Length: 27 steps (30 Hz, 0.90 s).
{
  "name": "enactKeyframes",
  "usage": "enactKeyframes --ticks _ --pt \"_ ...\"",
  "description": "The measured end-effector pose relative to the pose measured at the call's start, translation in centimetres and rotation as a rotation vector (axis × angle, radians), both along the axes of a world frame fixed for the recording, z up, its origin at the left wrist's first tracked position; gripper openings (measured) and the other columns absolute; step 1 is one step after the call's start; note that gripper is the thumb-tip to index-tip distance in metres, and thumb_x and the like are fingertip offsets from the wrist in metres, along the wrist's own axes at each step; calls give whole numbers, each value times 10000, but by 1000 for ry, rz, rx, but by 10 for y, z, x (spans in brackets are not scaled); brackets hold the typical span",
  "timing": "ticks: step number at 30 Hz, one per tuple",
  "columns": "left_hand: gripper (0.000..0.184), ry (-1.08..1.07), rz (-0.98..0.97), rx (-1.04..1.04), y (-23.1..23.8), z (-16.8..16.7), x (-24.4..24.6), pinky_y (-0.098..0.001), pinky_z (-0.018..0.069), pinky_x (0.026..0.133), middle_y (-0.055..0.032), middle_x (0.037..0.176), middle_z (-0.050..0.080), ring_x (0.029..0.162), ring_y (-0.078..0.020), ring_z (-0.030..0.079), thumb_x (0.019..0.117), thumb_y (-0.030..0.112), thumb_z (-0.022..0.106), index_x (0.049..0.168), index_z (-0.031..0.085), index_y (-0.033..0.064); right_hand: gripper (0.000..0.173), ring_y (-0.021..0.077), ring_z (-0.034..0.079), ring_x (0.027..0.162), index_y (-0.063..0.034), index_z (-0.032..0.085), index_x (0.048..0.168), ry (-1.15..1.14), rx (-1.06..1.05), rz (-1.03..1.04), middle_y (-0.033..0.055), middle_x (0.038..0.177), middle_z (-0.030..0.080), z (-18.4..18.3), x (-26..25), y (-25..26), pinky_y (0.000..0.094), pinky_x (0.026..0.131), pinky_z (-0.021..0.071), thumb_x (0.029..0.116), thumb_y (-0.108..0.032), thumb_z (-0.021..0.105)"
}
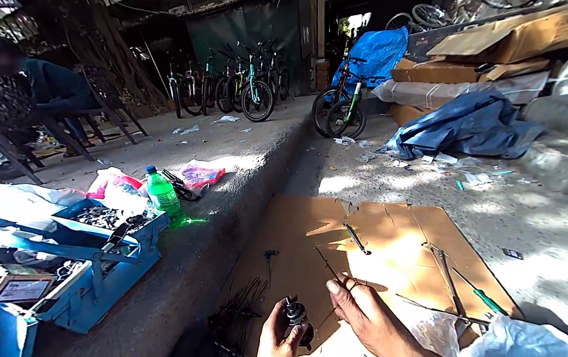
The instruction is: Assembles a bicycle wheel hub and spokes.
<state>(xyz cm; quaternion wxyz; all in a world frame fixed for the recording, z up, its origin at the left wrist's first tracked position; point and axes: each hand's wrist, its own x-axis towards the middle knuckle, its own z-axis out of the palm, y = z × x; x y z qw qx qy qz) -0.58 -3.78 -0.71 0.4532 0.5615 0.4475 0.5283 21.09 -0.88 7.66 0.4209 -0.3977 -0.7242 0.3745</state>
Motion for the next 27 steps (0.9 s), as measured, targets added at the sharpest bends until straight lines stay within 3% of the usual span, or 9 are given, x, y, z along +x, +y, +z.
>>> enactKeyframes --ticks 8,15,17,20,22,25,27 --pt "546 92 -41 34 -3 3 3 -384 602 977 -168 1270 673 1150 -216 685 877 -29 702 1390 522 -82 508 145 543 578 -125 622 957 -157 55 -12 -2 663 514 2 -19 10 351 560 474 1085 -546 368" --pt "549 79 -59 40 0 4 6 -381 604 977 -172 1287 663 1154 -221 685 869 -55 710 1387 529 -82 524 158 553 599 -134 609 955 -238 -22 -40 4 677 519 8 -10 14 366 588 479 1081 -567 342" --pt "545 78 -65 41 0 5 6 -383 608 973 -172 1291 662 1156 -224 685 866 -67 707 1382 534 -79 544 188 583 650 -125 610 979 -345 -46 -21 25 711 543 13 -12 15 398 636 497 1082 -572 316" --pt "509 92 -71 58 -1 6 7 -359 604 982 -166 1261 682 1142 -194 693 861 -79 699 1348 553 -96 564 330 672 843 -72 614 1105 -644 -19 58 145 836 638 33 -26 12 524 762 530 1094 -539 296" --pt "456 76 -48 60 -3 3 8 -335 614 948 -147 1184 714 1080 -160 714 843 -87 689 1286 580 -103 582 374 687 906 -54 585 1175 -772 -13 117 179 890 665 40 -35 9 551 796 530 1059 -588 385" --pt "470 45 -38 99 0 1 2 -334 599 959 -123 1189 714 1074 -152 705 866 -35 701 1316 576 -91 774 311 672 847 -93 595 1179 -700 -55 93 125 859 660 41 -32 6 524 765 528 881 -804 523" --pt "485 20 -18 94 3 1 -2 -373 580 1012 -155 1228 701 1132 -205 693 871 -34 694 1332 558 -95 697 257 642 789 -119 629 1124 -530 -99 101 86 830 629 38 -19 8 486 728 525 947 -768 446"
